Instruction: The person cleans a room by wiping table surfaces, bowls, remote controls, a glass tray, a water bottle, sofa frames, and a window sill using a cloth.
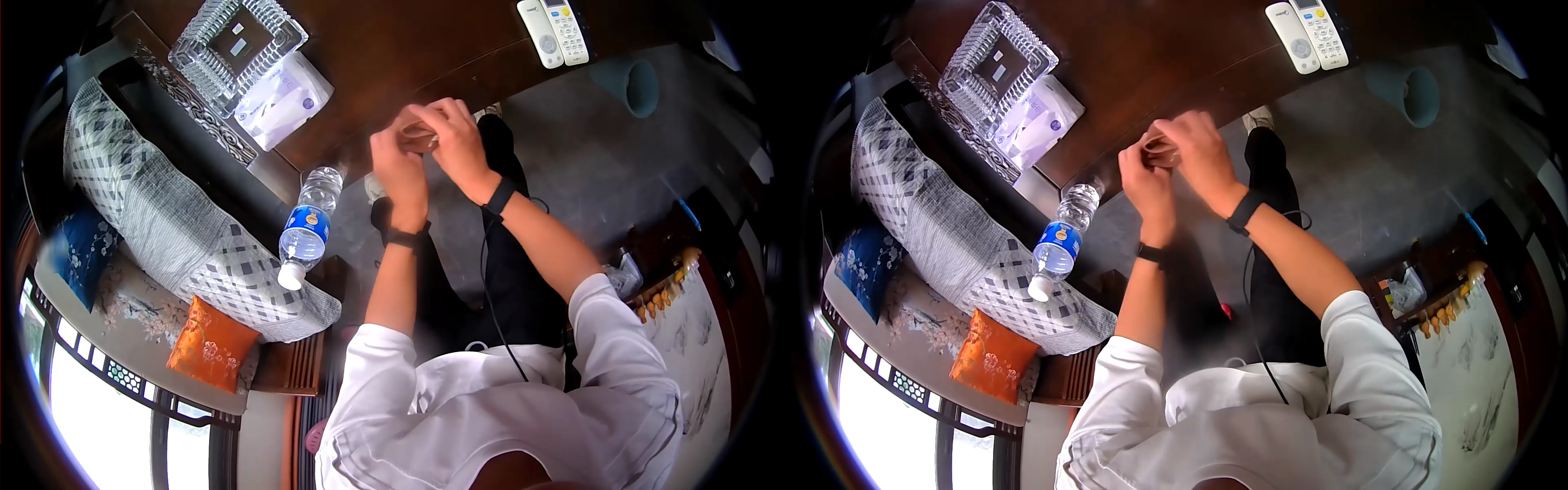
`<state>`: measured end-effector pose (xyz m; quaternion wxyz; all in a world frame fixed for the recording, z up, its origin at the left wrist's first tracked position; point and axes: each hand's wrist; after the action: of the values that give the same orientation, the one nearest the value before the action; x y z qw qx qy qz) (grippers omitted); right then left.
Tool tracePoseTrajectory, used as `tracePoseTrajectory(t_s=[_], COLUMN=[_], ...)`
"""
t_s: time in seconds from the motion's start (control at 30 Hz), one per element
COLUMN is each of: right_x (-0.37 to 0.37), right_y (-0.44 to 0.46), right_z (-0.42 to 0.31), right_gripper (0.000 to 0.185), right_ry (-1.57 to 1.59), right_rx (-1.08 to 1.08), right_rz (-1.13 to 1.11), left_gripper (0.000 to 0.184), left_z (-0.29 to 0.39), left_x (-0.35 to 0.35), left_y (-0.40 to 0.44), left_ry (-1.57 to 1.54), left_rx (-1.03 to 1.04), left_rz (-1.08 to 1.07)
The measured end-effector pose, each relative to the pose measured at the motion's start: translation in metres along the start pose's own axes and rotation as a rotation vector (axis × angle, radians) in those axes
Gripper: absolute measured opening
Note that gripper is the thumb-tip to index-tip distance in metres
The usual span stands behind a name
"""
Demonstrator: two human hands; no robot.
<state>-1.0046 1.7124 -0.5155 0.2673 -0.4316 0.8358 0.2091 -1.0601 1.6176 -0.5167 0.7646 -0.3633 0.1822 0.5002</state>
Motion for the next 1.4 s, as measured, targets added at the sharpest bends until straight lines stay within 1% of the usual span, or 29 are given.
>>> tracePoseTrajectory(t_s=[0.03, 0.1, 0.13, 0.2, 0.33, 0.4, 0.5, 0.53, 0.67, 0.7, 0.77, 0.93, 1.0, 1.1, 1.13, 1.3, 1.33, 1.4], right_x=[0.008, 0.020, 0.023, 0.021, -0.009, -0.034, -0.066, -0.075, -0.089, -0.089, -0.087, -0.075, -0.068, -0.061, -0.058, -0.048, -0.045, -0.037], right_y=[0.008, 0.028, 0.039, 0.061, 0.094, 0.100, 0.092, 0.086, 0.062, 0.060, 0.061, 0.082, 0.103, 0.131, 0.139, 0.169, 0.172, 0.185], right_z=[-0.004, -0.004, -0.001, 0.010, 0.049, 0.066, 0.082, 0.084, 0.082, 0.077, 0.070, 0.072, 0.071, 0.069, 0.071, 0.072, 0.076, 0.079], right_gripper=[0.040, 0.033, 0.034, 0.035, 0.039, 0.041, 0.042, 0.041, 0.039, 0.060, 0.060, 0.057, 0.055, 0.053, 0.053, 0.051, 0.032, 0.031], right_ry=[0.029, 0.030, 0.037, 0.031, -0.038, -0.066, -0.055, -0.033, -0.021, -0.012, 0.012, 0.021, 0.025, 0.008, -0.003, -0.026, 0.002, -0.055], right_rx=[-0.010, -0.039, -0.043, -0.056, -0.095, -0.101, -0.027, -0.007, 0.037, 0.026, 0.020, -0.025, -0.038, -0.046, -0.057, -0.093, -0.104, -0.120], right_rz=[0.003, 0.013, 0.025, 0.041, 0.057, 0.065, 0.026, 0.030, -0.067, -0.077, -0.133, -0.169, -0.163, -0.163, -0.158, -0.121, -0.105, -0.092], left_gripper=[0.032, 0.035, 0.037, 0.034, 0.030, 0.031, 0.034, 0.036, 0.042, 0.042, 0.041, 0.036, 0.034, 0.032, 0.034, 0.034, 0.033, 0.030], left_z=[0.006, 0.016, 0.022, 0.034, 0.067, 0.087, 0.108, 0.109, 0.102, 0.099, 0.093, 0.106, 0.112, 0.119, 0.122, 0.136, 0.139, 0.140], left_x=[-0.007, -0.009, -0.007, 0.004, 0.043, 0.066, 0.091, 0.094, 0.093, 0.091, 0.083, 0.072, 0.073, 0.068, 0.067, 0.063, 0.061, 0.061], left_y=[0.008, 0.025, 0.036, 0.055, 0.080, 0.079, 0.061, 0.052, 0.021, 0.018, 0.014, 0.030, 0.050, 0.078, 0.087, 0.115, 0.120, 0.135], left_ry=[-0.042, -0.024, -0.007, -0.008, 0.015, 0.014, 0.009, -0.001, -0.006, -0.011, -0.016, 0.029, 0.043, -0.001, -0.004, -0.007, 0.006, 0.025], left_rx=[0.013, -0.011, -0.008, 0.005, 0.080, 0.113, 0.075, 0.049, -0.037, -0.055, -0.097, -0.101, -0.108, -0.087, -0.042, -0.021, -0.027, -0.007], left_rz=[0.020, 0.081, 0.110, 0.129, 0.159, 0.142, 0.099, 0.054, 0.000, -0.006, -0.009, 0.055, 0.098, 0.102, 0.129, 0.140, 0.137, 0.156])
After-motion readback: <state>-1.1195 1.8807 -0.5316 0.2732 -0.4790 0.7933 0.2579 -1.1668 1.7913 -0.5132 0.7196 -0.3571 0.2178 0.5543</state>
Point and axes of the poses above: each hand's wrist, its own y-axis towards the middle knuckle, its own x-axis out of the palm, z = x × y, and after that the axes turned 14 degrees about -x, right-handed
